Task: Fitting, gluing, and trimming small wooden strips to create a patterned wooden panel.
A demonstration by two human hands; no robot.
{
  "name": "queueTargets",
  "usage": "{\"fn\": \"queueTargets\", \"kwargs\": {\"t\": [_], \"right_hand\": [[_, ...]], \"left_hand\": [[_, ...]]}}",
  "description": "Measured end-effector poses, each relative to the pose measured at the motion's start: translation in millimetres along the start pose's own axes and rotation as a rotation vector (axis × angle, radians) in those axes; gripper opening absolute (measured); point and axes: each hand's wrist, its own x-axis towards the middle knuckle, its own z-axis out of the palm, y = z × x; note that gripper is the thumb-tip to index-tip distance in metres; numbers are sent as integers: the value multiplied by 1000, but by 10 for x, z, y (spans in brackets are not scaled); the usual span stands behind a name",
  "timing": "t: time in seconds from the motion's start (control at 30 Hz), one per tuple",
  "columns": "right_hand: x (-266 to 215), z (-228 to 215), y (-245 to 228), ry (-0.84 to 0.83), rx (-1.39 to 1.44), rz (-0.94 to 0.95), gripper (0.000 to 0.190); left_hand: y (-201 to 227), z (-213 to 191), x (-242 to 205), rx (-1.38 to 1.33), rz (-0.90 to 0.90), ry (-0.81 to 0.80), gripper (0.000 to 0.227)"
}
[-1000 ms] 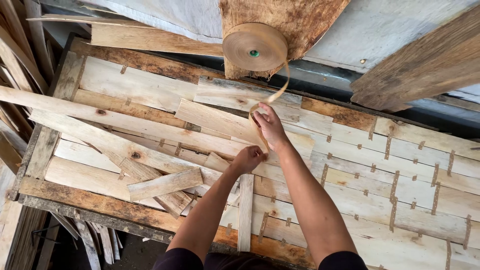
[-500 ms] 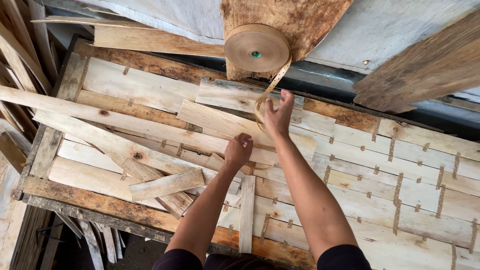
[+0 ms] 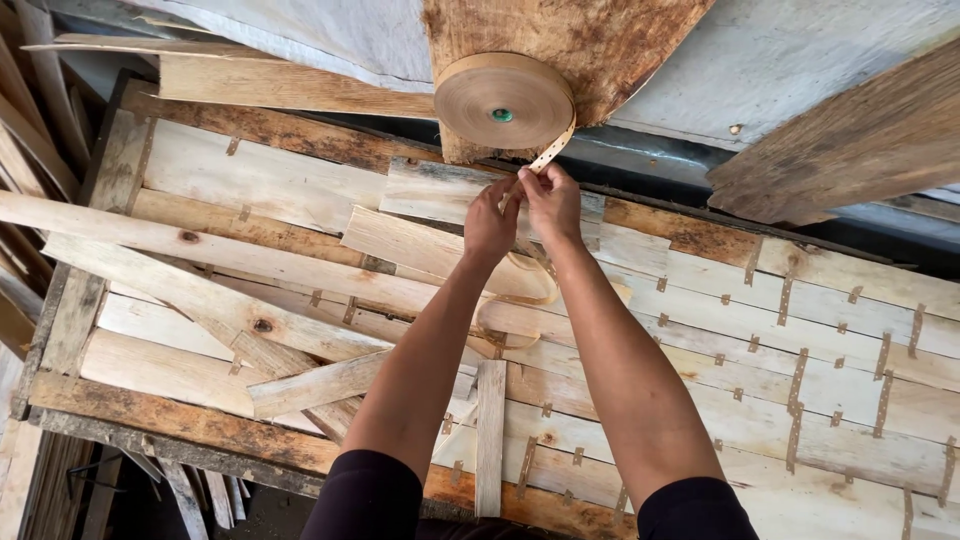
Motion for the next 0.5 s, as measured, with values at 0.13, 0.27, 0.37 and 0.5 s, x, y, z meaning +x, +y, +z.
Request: {"fn": "queueTargets", "kwargs": {"t": [0.13,0.27,0.37,0.5], "right_hand": [[9,-30,-5,17,-23,-40,13],[-10,-33,-96,35,-128,-31,15],[-3,-8,-70,99,-162,-24,17],[26,-32,39,159,-116,68,19]], "left_hand": [[228,-17,78,5,-266,-119,18],[322,-18,65,34,-337,-91,15],[333,5,18,150,-226,-31,14],[434,17,-52,311,75,42,13]]}}
